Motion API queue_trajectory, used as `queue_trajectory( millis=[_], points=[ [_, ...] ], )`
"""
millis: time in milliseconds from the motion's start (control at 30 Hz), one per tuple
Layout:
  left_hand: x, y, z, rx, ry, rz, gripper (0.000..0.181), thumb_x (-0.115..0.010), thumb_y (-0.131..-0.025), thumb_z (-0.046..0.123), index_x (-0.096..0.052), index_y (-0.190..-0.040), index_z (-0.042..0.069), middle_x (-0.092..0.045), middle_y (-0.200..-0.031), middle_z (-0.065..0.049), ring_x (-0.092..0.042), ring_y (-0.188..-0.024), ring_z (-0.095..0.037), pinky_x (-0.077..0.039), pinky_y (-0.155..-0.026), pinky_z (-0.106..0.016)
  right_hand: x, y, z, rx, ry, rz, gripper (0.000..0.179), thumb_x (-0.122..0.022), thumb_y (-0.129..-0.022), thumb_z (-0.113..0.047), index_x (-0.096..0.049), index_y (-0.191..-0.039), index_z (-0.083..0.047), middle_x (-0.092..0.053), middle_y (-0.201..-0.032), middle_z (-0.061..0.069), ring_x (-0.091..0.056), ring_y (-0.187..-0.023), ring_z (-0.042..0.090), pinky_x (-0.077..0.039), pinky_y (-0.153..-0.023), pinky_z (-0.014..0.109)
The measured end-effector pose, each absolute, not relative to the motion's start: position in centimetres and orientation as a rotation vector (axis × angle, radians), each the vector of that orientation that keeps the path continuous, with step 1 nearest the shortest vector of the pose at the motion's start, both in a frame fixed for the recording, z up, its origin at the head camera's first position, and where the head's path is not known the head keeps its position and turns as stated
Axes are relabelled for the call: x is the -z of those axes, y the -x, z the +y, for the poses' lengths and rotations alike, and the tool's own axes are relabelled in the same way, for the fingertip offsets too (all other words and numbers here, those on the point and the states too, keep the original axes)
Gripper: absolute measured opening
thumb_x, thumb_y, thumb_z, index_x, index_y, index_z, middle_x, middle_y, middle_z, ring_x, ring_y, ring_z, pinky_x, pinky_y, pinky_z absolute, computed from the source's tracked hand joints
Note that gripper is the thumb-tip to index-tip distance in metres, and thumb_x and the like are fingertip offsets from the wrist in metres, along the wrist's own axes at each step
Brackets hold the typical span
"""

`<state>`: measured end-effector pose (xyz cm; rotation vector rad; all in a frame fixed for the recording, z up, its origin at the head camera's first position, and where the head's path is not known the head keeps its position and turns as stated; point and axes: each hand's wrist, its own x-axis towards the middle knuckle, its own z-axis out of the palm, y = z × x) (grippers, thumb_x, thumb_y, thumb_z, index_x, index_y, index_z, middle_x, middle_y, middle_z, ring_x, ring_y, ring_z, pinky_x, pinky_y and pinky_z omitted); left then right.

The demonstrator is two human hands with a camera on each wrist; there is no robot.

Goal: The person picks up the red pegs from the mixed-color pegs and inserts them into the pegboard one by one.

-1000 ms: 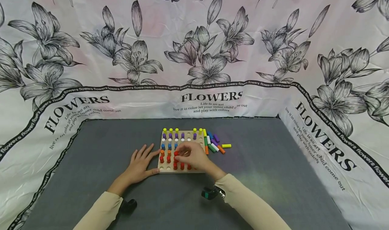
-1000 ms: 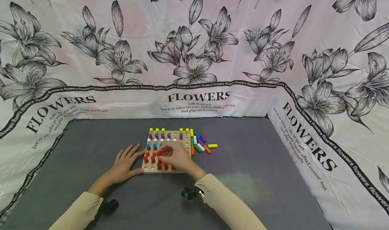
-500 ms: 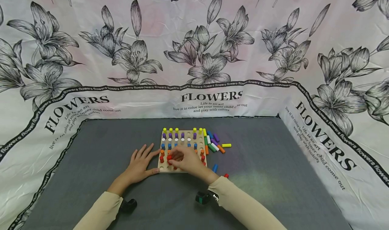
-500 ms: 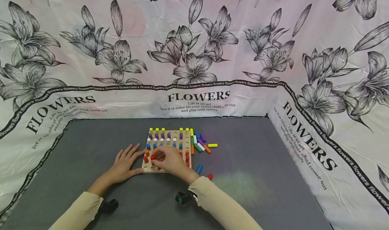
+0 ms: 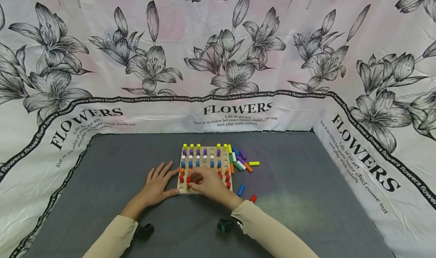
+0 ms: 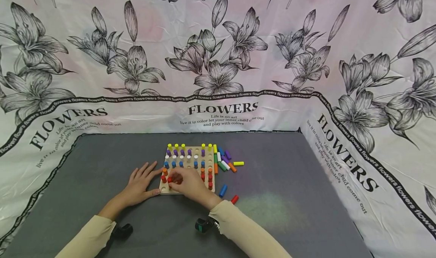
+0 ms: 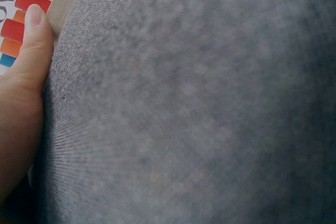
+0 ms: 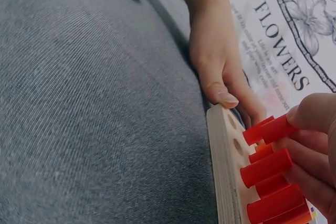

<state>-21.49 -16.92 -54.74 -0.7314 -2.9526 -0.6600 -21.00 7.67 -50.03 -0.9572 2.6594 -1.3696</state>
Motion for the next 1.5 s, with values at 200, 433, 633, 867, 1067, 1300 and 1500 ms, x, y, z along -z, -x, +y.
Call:
queue_trajectory(
  millis=[200,433,633,867,1067,1300,1500],
  points=[
    [54.6,21.4,-16.9,0.661,0.732,-2.947,0.078,-0.07,-0.086,0.05,-0.04,-0.153,0.022,-0.026,-0.163,-0.019,-0.021,-0.149,-0.048,-0.013,-0.113,-0.073,50.2,21.0,7.5,1.237,1.035,2.753,0.018,-0.074,-0.09,-0.017,-0.07,-0.107,-0.011,-0.076,-0.1,0.002,-0.073,-0.088,0.01,-0.057,-0.079,0.019],
    [54.6,21.4,-16.9,0.667,0.736,-2.946,0.078,-0.071,-0.086,0.048,-0.04,-0.153,0.022,-0.026,-0.163,-0.019,-0.02,-0.149,-0.048,-0.013,-0.113,-0.073,50.6,20.8,7.3,1.185,1.197,2.848,0.016,-0.076,-0.088,-0.015,-0.071,-0.103,-0.012,-0.077,-0.096,-0.001,-0.074,-0.086,0.006,-0.056,-0.077,0.015],
    [54.7,21.4,-16.9,0.668,0.734,-2.947,0.078,-0.071,-0.086,0.048,-0.04,-0.152,0.021,-0.027,-0.163,-0.02,-0.02,-0.149,-0.049,-0.013,-0.113,-0.074,50.7,20.6,7.1,1.085,1.174,2.934,0.014,-0.075,-0.089,-0.018,-0.071,-0.102,-0.016,-0.077,-0.096,-0.005,-0.073,-0.086,0.002,-0.056,-0.076,0.015],
    [54.8,21.5,-16.9,0.664,0.732,-2.94,0.078,-0.071,-0.086,0.048,-0.04,-0.153,0.022,-0.026,-0.163,-0.019,-0.02,-0.149,-0.048,-0.013,-0.113,-0.074,50.8,20.4,6.7,1.052,1.134,2.97,0.013,-0.076,-0.089,-0.019,-0.072,-0.101,-0.016,-0.078,-0.096,-0.005,-0.073,-0.085,0.003,-0.056,-0.074,0.017],
    [54.9,21.6,-17.0,0.657,0.737,-2.935,0.078,-0.071,-0.086,0.05,-0.04,-0.153,0.022,-0.027,-0.163,-0.019,-0.021,-0.149,-0.049,-0.013,-0.112,-0.074,51.4,20.5,6.7,1.097,1.074,2.941,0.015,-0.075,-0.089,-0.02,-0.071,-0.103,-0.016,-0.077,-0.097,-0.005,-0.071,-0.085,0.003,-0.055,-0.075,0.016],
    [54.9,21.5,-16.9,0.663,0.728,-2.947,0.078,-0.07,-0.086,0.05,-0.04,-0.153,0.022,-0.026,-0.163,-0.019,-0.02,-0.149,-0.049,-0.013,-0.113,-0.074,51.8,20.6,6.9,1.165,1.018,2.88,0.018,-0.075,-0.089,-0.019,-0.071,-0.106,-0.013,-0.077,-0.1,-0.003,-0.072,-0.088,0.004,-0.055,-0.078,0.016],
    [54.7,21.4,-16.9,0.678,0.723,-2.955,0.077,-0.07,-0.087,0.05,-0.04,-0.153,0.022,-0.026,-0.163,-0.019,-0.019,-0.149,-0.049,-0.012,-0.113,-0.074,51.5,20.6,6.9,1.178,1.018,2.857,0.017,-0.076,-0.089,-0.017,-0.071,-0.104,-0.012,-0.076,-0.098,-0.002,-0.071,-0.087,0.004,-0.056,-0.079,0.016]
  ],
)
